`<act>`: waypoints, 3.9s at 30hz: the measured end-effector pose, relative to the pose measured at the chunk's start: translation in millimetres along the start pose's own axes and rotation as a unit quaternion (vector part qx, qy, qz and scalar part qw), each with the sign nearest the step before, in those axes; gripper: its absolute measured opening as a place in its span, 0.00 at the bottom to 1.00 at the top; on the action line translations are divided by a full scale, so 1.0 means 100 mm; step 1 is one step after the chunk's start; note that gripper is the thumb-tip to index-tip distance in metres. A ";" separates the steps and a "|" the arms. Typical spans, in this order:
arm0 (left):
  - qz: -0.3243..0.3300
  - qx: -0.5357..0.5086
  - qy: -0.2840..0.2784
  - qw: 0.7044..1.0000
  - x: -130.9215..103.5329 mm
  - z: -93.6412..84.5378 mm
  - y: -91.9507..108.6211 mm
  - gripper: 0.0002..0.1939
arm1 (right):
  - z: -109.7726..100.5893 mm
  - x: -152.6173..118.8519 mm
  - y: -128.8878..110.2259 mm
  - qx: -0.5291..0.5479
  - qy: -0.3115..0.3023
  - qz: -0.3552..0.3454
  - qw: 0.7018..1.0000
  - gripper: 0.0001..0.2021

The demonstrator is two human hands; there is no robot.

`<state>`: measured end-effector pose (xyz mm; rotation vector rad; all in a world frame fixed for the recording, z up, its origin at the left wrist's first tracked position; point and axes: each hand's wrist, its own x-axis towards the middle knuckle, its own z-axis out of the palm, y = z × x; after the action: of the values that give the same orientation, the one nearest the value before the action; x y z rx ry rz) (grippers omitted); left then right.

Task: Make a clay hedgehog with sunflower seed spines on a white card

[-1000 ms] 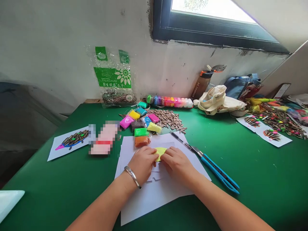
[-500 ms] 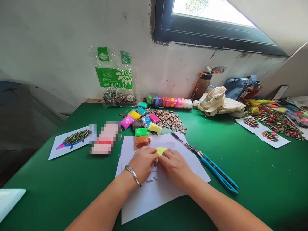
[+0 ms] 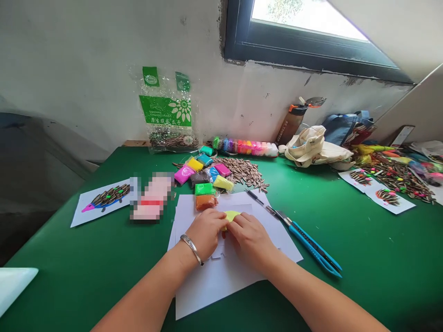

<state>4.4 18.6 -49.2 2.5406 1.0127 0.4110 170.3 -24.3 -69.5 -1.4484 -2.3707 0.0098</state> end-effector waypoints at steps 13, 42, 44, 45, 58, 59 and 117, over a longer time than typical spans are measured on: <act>-0.035 -0.041 0.006 0.999 -0.01 -0.09 -0.06 0.24 | -0.28 0.07 0.04 0.112 -0.011 0.084 0.990 0.09; -0.071 0.034 -0.027 0.997 -0.03 -0.22 -0.29 0.17 | 0.05 0.41 -0.03 0.062 -0.023 0.014 0.998 0.06; -0.072 0.032 -0.023 0.997 -0.04 -0.22 -0.29 0.17 | 0.03 0.41 -0.04 0.069 -0.007 0.025 0.997 0.06; -0.073 0.031 -0.021 0.997 -0.04 -0.22 -0.29 0.17 | 0.01 0.41 -0.03 0.073 0.006 0.035 0.997 0.07; -0.073 0.057 -0.037 0.995 -0.04 -0.18 -0.16 0.19 | -0.07 0.15 0.55 0.141 0.066 0.208 0.966 0.10; -0.075 0.057 -0.033 0.995 -0.03 -0.17 -0.16 0.19 | -0.05 0.15 0.56 0.132 0.066 0.210 0.966 0.10; -0.053 0.047 -0.015 0.997 -0.02 -0.10 -0.13 0.17 | -0.22 -0.07 0.05 0.042 -0.020 -0.063 0.997 0.16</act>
<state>-8.8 28.5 -46.6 2.5528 1.1743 0.3012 183.9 -32.0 -52.2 -1.2686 -2.4586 0.1050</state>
